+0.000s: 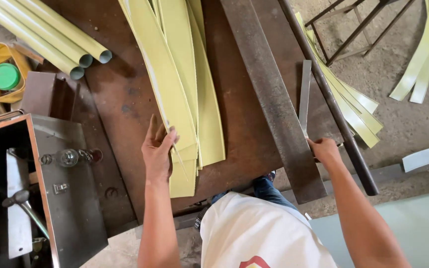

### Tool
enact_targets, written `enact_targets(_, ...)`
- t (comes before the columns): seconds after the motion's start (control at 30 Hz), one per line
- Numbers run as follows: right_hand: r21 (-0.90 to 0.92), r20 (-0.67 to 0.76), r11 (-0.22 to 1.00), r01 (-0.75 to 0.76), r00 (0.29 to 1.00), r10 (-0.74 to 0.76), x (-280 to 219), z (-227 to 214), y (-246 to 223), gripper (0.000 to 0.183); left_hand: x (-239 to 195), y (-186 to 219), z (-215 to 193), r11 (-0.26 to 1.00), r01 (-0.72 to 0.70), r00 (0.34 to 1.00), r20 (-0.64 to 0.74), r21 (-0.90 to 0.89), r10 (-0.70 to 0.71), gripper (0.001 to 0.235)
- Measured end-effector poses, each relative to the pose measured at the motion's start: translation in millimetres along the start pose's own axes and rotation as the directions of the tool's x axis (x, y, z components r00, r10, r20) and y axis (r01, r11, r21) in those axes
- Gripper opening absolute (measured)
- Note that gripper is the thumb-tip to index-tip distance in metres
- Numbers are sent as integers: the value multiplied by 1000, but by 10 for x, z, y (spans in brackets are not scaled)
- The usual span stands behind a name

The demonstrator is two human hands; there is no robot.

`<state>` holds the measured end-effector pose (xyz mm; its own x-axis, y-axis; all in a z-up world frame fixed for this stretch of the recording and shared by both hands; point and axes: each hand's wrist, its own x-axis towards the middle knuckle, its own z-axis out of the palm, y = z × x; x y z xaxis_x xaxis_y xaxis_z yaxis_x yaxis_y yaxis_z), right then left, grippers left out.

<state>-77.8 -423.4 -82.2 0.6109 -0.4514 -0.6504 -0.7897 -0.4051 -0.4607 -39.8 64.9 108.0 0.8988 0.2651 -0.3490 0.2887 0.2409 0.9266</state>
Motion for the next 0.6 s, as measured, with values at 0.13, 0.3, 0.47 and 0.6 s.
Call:
enact_targets(0.13, 81, 141, 991, 111, 983, -122, 410, 187, 324, 39, -268, 19, 411, 940, 22, 979, 198, -341, 49, 84)
enact_targets(0.3, 81, 135, 993, 88, 986, -99, -143, -168, -67, 33, -248, -530, 1201, 920, 118, 937, 350, -374, 22, 70)
enact_targets(0.47, -218, -99, 943, 252, 955, -278, 79, -545, 353, 39, 109, -886, 1909, 954, 183, 911, 405, -237, -74, 67)
enact_targets(0.6, -295, -109, 891, 345, 914, -391, -35, -784, 424, 45, 559, -1931, 2102, 990, 140, 964, 229, -8, -134, 51)
